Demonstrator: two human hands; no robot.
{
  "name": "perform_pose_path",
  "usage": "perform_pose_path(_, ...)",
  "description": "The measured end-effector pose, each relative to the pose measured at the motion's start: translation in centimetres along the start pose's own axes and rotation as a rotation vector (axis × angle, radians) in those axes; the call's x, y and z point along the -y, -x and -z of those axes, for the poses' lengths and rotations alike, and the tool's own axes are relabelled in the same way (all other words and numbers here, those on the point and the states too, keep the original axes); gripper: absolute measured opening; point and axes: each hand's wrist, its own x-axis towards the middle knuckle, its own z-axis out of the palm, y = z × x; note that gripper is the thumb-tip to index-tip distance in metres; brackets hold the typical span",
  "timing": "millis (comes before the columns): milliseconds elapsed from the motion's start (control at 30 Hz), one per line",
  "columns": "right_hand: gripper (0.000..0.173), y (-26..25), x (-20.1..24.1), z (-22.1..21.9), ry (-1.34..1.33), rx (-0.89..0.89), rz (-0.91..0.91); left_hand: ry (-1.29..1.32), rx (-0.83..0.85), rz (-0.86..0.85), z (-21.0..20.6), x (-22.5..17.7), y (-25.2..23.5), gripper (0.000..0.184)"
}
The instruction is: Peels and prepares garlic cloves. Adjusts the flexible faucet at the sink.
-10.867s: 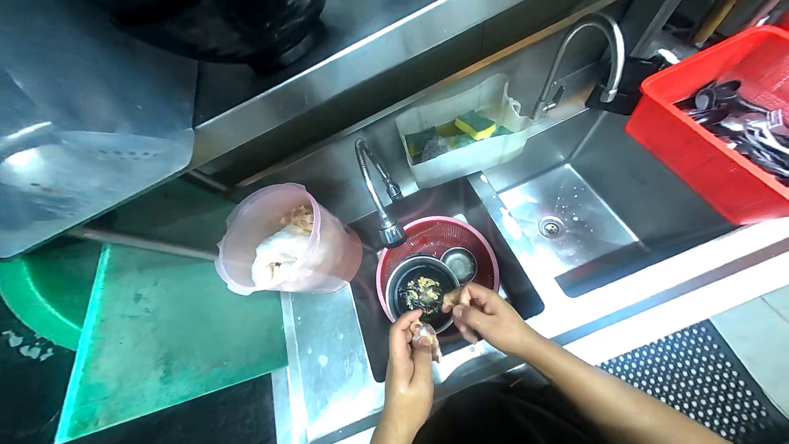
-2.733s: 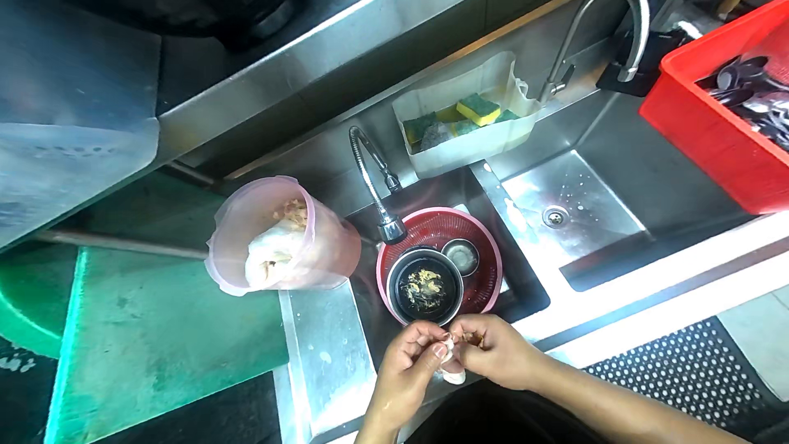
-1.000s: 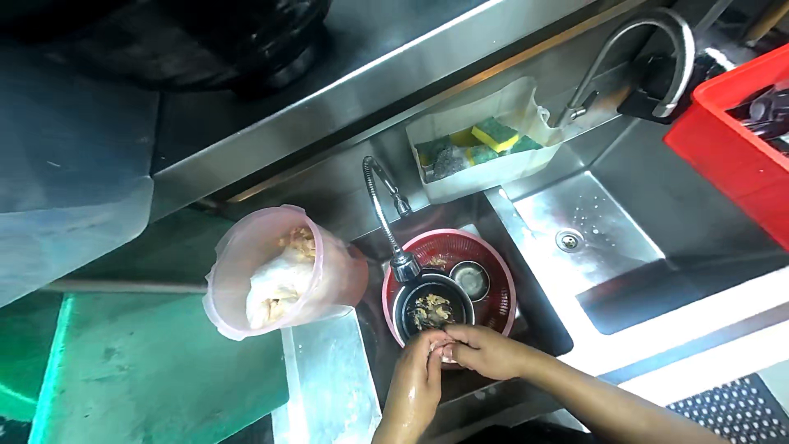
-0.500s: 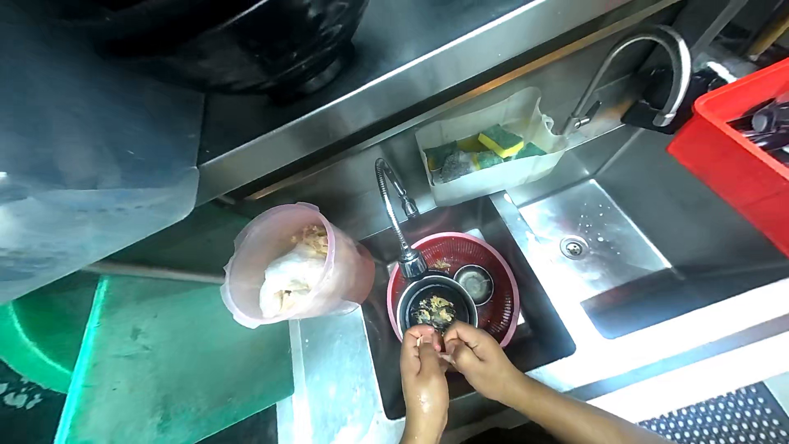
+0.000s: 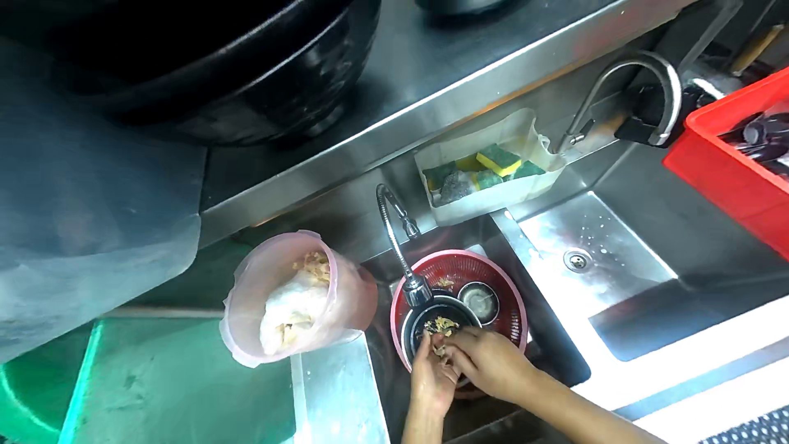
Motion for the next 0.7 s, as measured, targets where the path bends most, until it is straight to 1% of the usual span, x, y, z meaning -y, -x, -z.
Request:
perform_pose_path(67,0.040,-2.1,-1.1,1.4,-0.123,-0.112,-0.036,-0.001,0.035,0.026,0.4,0.1,-1.7,0.030)
perform_pose_path(133,0.036,-5.9,-2.8,2.9,-0.238,-0.132,-0.158,-0.060,0.117,0.039,0.6,0.0,-3.1,0.024)
perform_pose_path(167,0.035,-8.3,-3.7,3.4,-0.289,-0.117,-0.245,-0.088,0.127,0.047,0.4,-0.2,-3.9,0.024)
perform_pose_path(233,0.037,-13.9,-5.6,3.7,-0.385,-0.097,-0.386,-0.131,0.084,0.050,-0.3,-0.5,-5.4,0.034)
perform_pose_path(333,0.050,-21.5,-6.4,3.4,-0.577,-0.130,-0.527,-0.155,-0.044,0.020,-1.8,-1.1,-6.9,0.045)
perform_pose_path(400,0.060,-25.7,-6.4,2.7,-0.753,-0.152,-0.628,-0.162,-0.114,0.005,-2.5,-1.5,-7.5,0.050)
perform_pose_path(467,0.062,-28.6,-6.6,1.5,-0.805,-0.165,-0.680,-0.231,-0.162,0.002,-2.9,-1.7,-8.0,0.058)
perform_pose_path(533,0.059,-29.5,-6.2,1.3,-0.721,-0.245,-0.690,-0.304,-0.173,-0.018,-3.1,-1.7,-8.6,0.056)
perform_pose_path(567,0.055,-29.5,-5.9,1.3,-0.609,-0.288,-0.672,-0.310,-0.170,-0.033,-3.3,-1.8,-8.8,0.052)
perform_pose_path(633,0.053,-28.7,-5.2,1.4,-0.277,-0.317,-0.606,-0.294,-0.167,-0.064,-4.5,-2.0,-8.2,0.035)
perform_pose_path(700,0.050,-28.0,-5.2,1.4,-0.061,-0.315,-0.493,-0.243,-0.116,-0.076,-5.7,-2.5,-7.3,0.013)
